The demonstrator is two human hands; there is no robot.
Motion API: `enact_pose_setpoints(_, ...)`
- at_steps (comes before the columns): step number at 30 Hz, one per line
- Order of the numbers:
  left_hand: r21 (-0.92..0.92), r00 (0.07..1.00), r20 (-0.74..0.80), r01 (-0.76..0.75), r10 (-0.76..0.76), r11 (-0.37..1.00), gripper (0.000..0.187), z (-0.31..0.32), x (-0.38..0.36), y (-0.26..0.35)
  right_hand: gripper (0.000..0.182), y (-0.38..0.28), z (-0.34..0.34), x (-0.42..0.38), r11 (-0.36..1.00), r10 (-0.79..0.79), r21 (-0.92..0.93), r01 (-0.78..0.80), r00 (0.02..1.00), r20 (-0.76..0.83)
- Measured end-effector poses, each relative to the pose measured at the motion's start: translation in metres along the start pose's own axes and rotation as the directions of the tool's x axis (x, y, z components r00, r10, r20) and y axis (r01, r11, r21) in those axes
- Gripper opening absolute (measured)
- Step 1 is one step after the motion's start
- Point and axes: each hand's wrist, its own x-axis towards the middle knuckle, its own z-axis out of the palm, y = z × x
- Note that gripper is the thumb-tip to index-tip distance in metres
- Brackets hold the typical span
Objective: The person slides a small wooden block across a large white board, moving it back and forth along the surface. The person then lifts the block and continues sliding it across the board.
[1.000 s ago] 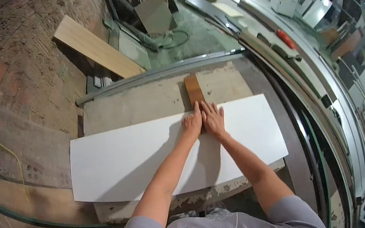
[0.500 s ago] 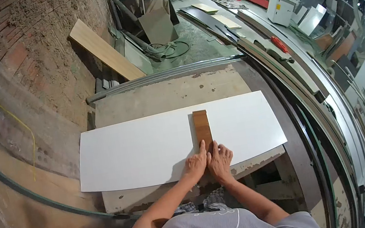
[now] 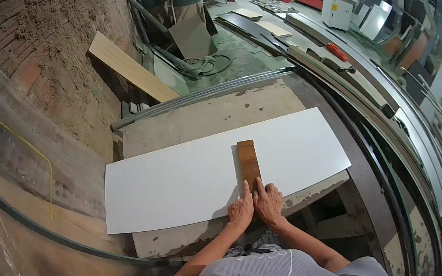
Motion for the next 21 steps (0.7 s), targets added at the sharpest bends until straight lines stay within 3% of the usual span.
enact_pose_setpoints(4, 0.02, 0.999, 0.047, 0.025, -0.026, 0.999, 0.059, 0.004, 0.007, -0.003, 0.05, 0.001, 0.003, 0.003, 1.0, 0.004, 0.026, -0.004, 1.0, 0.004)
enact_pose_setpoints(6, 0.06, 0.999, 0.035, 0.012, -0.014, 0.998, 0.061, 0.007, 0.011, -0.005, 0.052, 0.003, 0.008, 0.009, 0.998, -0.053, 0.01, 0.054, 0.993, -0.107)
enact_pose_setpoints(9, 0.054, 0.994, 0.097, 0.042, -0.047, 0.998, 0.061, 0.006, 0.026, -0.004, 0.051, 0.006, 0.011, 0.022, 0.996, -0.079, 0.02, 0.082, 0.988, -0.135)
enact_pose_setpoints(12, 0.14, 0.999, -0.028, 0.043, -0.04, 0.989, 0.061, 0.012, 0.045, -0.005, 0.05, 0.012, 0.024, 0.044, 0.997, -0.08, -0.005, 0.08, 0.987, -0.142)
enact_pose_setpoints(13, 0.068, 0.994, 0.067, 0.082, -0.087, 0.994, 0.061, -0.003, 0.051, 0.003, 0.05, 0.012, 0.02, 0.057, 0.997, -0.071, -0.015, 0.07, 0.992, -0.104)
enact_pose_setpoints(19, 0.101, 0.999, -0.035, 0.032, -0.029, 0.994, 0.062, 0.001, 0.107, -0.005, 0.048, 0.019, 0.037, 0.105, 0.994, -0.104, -0.002, 0.105, 0.983, -0.148)
enact_pose_setpoints(21, 0.102, 0.994, 0.019, 0.103, -0.105, 0.989, 0.062, -0.004, 0.131, -0.004, 0.049, 0.019, 0.038, 0.131, 0.996, -0.084, -0.008, 0.084, 0.992, -0.093)
